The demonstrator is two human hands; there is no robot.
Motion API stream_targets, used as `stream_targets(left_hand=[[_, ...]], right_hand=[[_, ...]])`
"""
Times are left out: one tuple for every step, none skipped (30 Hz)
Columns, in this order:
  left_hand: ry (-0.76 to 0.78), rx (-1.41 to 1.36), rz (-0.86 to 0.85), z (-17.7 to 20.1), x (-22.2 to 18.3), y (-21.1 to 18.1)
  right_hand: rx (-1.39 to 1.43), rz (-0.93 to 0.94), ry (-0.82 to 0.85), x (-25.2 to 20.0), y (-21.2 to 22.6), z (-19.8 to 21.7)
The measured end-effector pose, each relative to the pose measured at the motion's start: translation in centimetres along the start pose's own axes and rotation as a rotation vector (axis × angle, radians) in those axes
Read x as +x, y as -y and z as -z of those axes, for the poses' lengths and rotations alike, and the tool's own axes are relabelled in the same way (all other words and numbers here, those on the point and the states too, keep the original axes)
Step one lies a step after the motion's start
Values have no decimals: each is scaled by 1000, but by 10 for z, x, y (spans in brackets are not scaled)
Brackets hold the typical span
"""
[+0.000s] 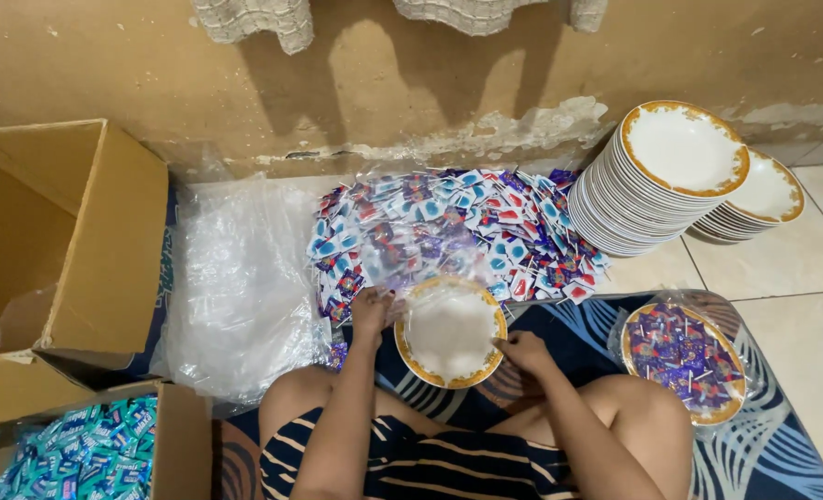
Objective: Packing ceramic plates into plastic bags and filling them with small sachets
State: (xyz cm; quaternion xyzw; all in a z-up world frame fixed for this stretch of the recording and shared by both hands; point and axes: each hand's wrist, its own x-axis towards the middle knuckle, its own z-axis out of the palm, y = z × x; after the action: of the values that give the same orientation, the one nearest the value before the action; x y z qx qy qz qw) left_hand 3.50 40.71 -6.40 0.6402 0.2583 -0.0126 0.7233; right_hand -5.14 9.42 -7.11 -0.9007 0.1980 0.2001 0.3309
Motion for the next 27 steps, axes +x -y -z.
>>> stream_targets(left_hand=[[1,0,-1,4,9,6],[-34,-25,13,8,17,14],[-69,-50,28,13,25,21],[-70,-51,28,12,22,20],[-66,-93,31,10,18,18],[-63,-133,34,11,15,16],[-66,-133,33,10,15,14],[-64,-125,32,10,15,13],[-62,-116,31,10,14,11],[-61,-115,30,11,16,13],[-59,-96,27,11,19,15],[-57,-78,24,11,21,17],[-57,-79,23,12,26,16],[-46,-92,15,12,28,19],[-35,-106,8,12,30,22],[-33,-106,10,13,25,16],[-27,-113,22,14,19,9],[-24,-120,33,17,13,2],[-25,-119,34,19,14,5],[-15,-113,30,21,15,7],[-6,-106,26,23,16,8],[-7,-105,25,27,22,17],[14,-85,23,31,28,25],[34,-67,19,34,35,32],[34,-67,18,32,16,15],[75,-100,47,30,-4,-3],[117,-133,76,27,-24,-20]], right_hand=[[0,0,-2,5,-1,-6],[44,17,-28,11,-2,-12],[88,34,-54,16,-4,-18],[86,35,-53,8,8,-18],[259,59,-84,0,20,-17],[434,84,-112,-9,32,-18],[434,85,-110,-14,40,-10],[498,47,-160,-21,47,-4],[561,9,-210,-28,53,2],[563,9,-210,-36,53,13],[591,3,-209,-43,52,23],[618,-1,-208,-51,51,35],[619,0,-209,-41,44,36],[700,35,-145,-33,33,37],[781,71,-81,-26,23,37],[780,69,-82,-34,30,38],[819,81,-25,-42,36,39],[857,94,36,-50,44,39],[857,93,37,-52,46,38],[866,128,75,-53,48,36],[874,162,114,-54,51,34],[875,162,115,-53,49,34],[909,169,117,-53,47,33],[942,177,119,-51,46,33],[942,178,120,-62,55,39],[955,183,106,-72,64,46],[967,188,92,-82,73,52]])
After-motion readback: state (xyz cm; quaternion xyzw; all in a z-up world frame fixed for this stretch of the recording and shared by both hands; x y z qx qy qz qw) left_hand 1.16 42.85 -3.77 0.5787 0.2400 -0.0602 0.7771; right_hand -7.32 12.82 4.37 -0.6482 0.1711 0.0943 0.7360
